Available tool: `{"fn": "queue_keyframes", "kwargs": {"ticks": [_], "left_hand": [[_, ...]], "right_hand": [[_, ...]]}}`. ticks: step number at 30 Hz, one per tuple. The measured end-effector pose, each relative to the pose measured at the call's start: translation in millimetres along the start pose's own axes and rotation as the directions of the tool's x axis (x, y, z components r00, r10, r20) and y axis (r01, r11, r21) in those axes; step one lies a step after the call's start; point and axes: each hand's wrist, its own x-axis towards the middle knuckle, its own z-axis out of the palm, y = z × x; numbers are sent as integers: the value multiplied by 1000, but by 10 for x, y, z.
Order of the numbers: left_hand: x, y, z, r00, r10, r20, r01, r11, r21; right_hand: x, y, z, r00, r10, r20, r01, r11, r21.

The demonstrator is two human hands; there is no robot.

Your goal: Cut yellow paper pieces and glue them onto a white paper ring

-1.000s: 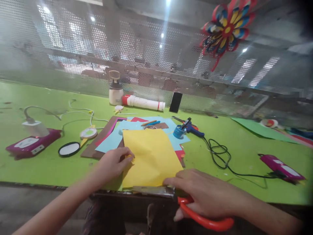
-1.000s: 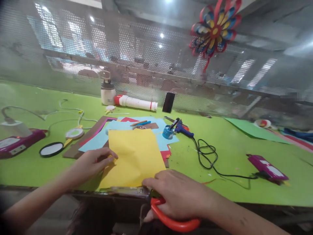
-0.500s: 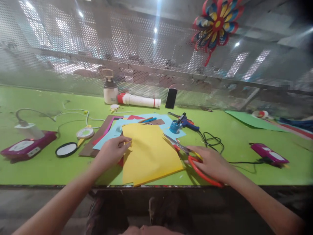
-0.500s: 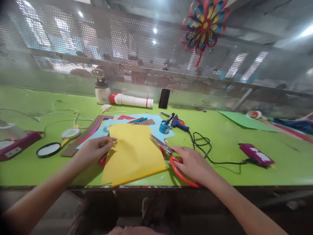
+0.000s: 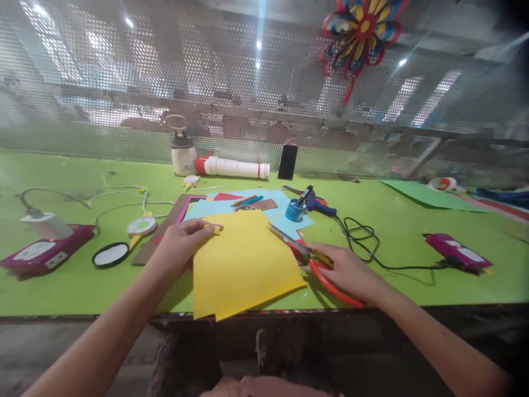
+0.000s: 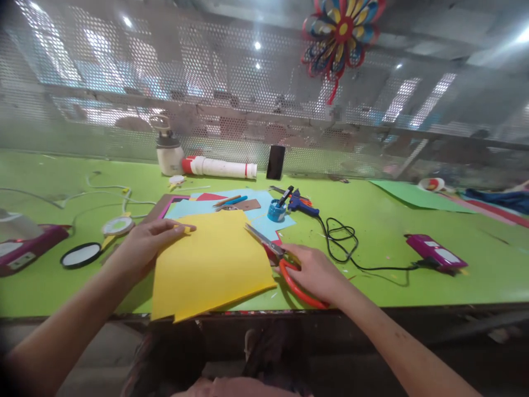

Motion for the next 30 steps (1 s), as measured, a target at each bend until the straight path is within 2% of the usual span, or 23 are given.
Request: {"fn": "queue_keyframes", "kwargs": {"ticks": [1, 2, 5, 7, 11, 15, 17, 19, 21, 23, 26, 30], "left_hand": [[-53, -22, -48, 1000, -3, 21, 3, 1000, 4], [-114, -48, -102, 1000, -13, -2, 13, 1000, 11], [-308, -143, -260, 990, -30, -140, 42, 996, 84], [-405, -208, -332, 981, -15, -195, 40, 992, 123], [-490, -292, -386, 985, -41, -170, 67, 986, 150], [-515, -309, -396, 988, -45, -145, 65, 988, 137], [-518, -313, -394, 987, -47, -155, 61, 994, 88], [-508, -311, -383, 986, -84, -145, 86, 996, 2], [-486, -297, -368, 984, -135, -114, 123, 987, -108], [-462, -273, -354, 980, -169, -109, 146, 969, -197], [-449, -224, -351, 973, -164, -161, 114, 952, -284], [-483, -144, -359, 969, -226, -101, 179, 922, -343]], "right_hand": [[17, 50, -23, 1000, 23, -3, -23, 1000, -5], [36, 100, -42, 999, 52, -9, -53, 998, -17], [100, 235, -67, 991, 134, -25, -136, 987, -84], [140, 299, -56, 987, 159, -29, -162, 978, -128], [189, 398, -41, 988, 154, -7, -152, 968, -200], [170, 410, -124, 992, 127, -1, -123, 958, -259], [110, 255, -182, 997, 75, 3, -72, 963, -259], [10, -46, -217, 997, -68, 34, 74, 975, -209], [-105, -432, -206, 938, -345, 26, 345, 938, -27], [-186, -792, -135, 860, -507, 56, 502, 860, 88], [-175, -1110, 64, 808, -585, 65, 575, 808, 128], [-24, -1138, 321, 816, -575, -61, 578, 815, 44]]}}
